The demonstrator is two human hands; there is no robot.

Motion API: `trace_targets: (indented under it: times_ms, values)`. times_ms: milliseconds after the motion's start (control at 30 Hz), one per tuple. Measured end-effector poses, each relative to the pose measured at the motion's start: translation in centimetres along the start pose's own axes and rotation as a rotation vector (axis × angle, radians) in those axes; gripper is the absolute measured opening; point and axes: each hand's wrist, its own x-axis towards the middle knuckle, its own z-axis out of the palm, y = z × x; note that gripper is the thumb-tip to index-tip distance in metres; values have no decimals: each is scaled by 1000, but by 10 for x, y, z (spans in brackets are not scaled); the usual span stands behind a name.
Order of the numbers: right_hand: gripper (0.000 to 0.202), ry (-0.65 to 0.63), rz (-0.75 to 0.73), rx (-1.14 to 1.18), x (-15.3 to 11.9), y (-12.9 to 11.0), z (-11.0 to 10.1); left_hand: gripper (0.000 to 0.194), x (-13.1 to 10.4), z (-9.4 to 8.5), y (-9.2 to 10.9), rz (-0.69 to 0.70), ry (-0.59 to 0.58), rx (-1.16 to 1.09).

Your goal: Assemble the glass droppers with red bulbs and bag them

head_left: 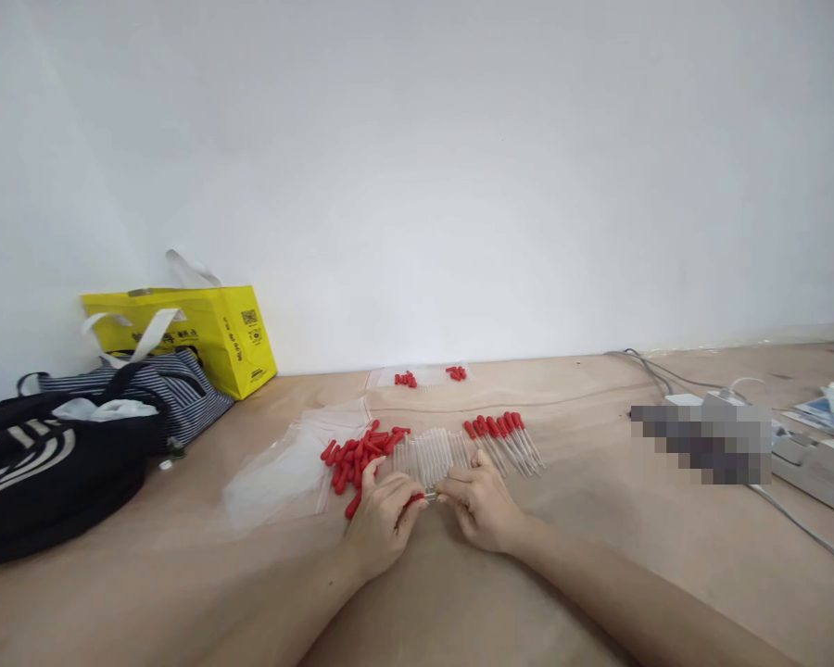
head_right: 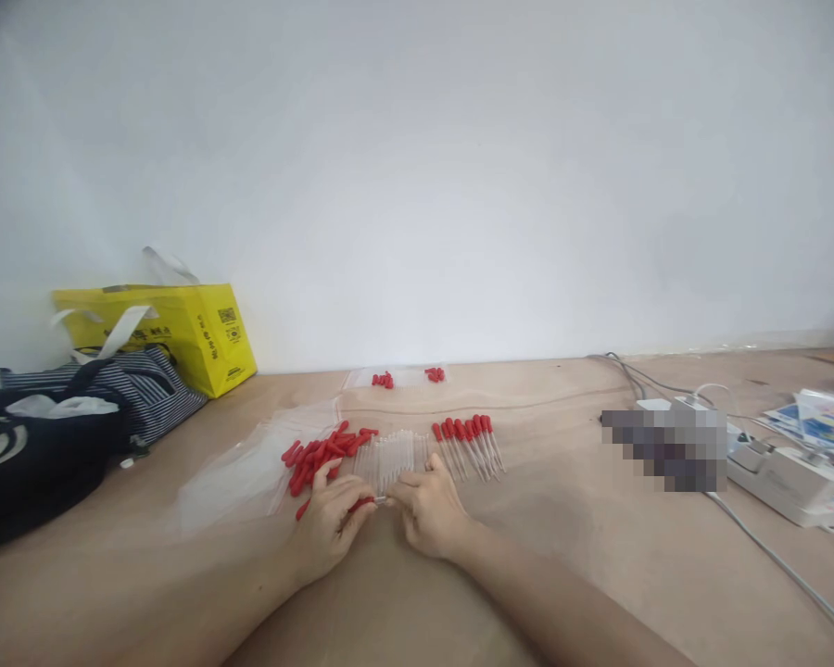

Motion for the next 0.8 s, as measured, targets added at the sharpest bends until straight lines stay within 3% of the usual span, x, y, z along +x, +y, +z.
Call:
trace_targets:
  times_ms: [167, 300, 367, 567, 700, 800]
  values:
    - [22, -12, 18, 41, 4, -2, -3, 14, 3, -1, -5, -29, 5, -19]
    - [24, -13, 43, 49, 4, 5, -9, 30, 2, -6, -17, -72, 57, -3]
    - [25, 2, 80, 46, 2, 10, -11, 29, 1, -9, -20, -100, 83, 19]
    - [23, -19, 50, 40, 0, 12, -12, 12, 5, -11, -10, -31, 48, 63]
    - [20, -59, -21, -39, 1, 8, -12, 15, 7, -10, -6, -17, 32, 78]
    - [19, -56, 18, -101, 1, 14, -12, 14, 6, -13, -11, -35, 31, 119]
